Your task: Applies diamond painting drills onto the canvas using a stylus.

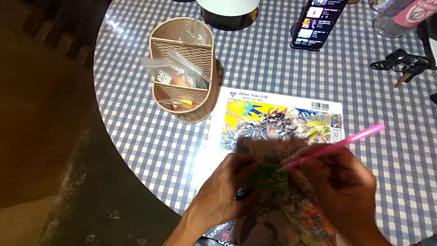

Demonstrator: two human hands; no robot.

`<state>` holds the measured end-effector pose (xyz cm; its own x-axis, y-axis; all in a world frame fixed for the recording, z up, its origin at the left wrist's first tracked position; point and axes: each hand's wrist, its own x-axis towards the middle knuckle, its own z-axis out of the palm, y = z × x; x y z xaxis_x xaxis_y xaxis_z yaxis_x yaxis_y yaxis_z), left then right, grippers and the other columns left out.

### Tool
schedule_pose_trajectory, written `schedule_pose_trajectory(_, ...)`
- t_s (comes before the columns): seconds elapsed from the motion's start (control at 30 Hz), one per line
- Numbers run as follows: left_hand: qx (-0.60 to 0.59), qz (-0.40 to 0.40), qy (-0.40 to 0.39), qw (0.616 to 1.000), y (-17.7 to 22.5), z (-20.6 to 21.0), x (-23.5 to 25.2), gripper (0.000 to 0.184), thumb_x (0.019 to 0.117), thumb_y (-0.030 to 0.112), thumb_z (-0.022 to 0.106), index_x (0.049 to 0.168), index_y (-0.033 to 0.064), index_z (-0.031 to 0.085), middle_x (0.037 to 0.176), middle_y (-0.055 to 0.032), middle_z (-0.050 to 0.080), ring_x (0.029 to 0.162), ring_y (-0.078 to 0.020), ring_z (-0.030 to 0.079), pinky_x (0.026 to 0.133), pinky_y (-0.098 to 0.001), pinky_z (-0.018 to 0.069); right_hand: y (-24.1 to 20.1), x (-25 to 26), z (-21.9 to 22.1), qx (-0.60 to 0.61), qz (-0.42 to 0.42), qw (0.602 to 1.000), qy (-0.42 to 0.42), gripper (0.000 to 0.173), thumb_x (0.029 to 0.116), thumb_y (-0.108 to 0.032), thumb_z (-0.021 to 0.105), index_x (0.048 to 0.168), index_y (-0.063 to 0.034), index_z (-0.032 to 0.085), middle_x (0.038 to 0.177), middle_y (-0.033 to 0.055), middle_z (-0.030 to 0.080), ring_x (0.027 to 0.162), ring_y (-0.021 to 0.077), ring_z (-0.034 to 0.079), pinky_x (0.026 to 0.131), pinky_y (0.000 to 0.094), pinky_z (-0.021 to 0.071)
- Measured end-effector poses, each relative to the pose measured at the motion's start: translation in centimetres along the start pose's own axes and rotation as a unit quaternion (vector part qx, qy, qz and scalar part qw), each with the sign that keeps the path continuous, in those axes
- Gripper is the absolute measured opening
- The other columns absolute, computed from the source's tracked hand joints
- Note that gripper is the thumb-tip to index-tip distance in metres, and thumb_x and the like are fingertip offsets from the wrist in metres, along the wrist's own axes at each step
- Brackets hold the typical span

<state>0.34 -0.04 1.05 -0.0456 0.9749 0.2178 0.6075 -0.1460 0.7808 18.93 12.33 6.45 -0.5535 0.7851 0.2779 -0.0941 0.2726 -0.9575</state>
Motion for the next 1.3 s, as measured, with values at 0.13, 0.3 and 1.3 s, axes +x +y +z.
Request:
schedule_pose_trajectory(0.13, 0.018, 0.007, 0.000, 1.000, 0.0, 0.0, 0.1, 0.049, 0.0912, 0.037, 0.071, 0.134, 0.0130, 0.068, 0.126, -0.0103, 0.064, 0.111, -0.0111, 0.059, 0.091, -0.0194, 0.0497, 2.7, 3.7, 2.5, -0.075, -0.062, 0.995, -0.011, 0.013, 0.0994, -0.016, 0.067, 0.111, -0.0107, 0.063, 0.096, -0.0041, 0.073, 0.084, 0.0056, 0.072, 0.074, 0.0251, 0.0633)
schedule_pose_trajectory(0.3, 0.030, 0.021, 0.008, 0.999, 0.0, 0.1, 0.0, 0.047, 0.0918, 0.037, 0.071, 0.132, 0.0112, 0.069, 0.126, -0.0111, 0.065, 0.116, -0.0130, 0.059, 0.097, -0.0212, 0.0489, 5.7, 7.3, 6.0, -0.085, -0.065, 0.992, -0.071, 0.016, 0.0992, -0.010, 0.066, 0.111, 0.0002, 0.064, 0.096, 0.0056, 0.074, 0.085, 0.0108, 0.073, 0.078, 0.0278, 0.0642)
schedule_pose_trajectory(1.3, 0.045, 0.025, 0.006, 0.999, 0.2, 0.0, 0.1, 0.042, 0.0914, 0.035, 0.073, 0.127, 0.0117, 0.071, 0.124, -0.0095, 0.066, 0.117, -0.0157, 0.059, 0.102, -0.0252, 0.0470, 6.4, 8.3, 6.6, -0.244, -0.172, 0.945, -0.133, 0.018, 0.1032, -0.017, 0.059, 0.104, -0.0025, 0.070, 0.098, 0.0060, 0.070, 0.088, 0.0073, 0.066, 0.076, 0.0197, 0.0552)
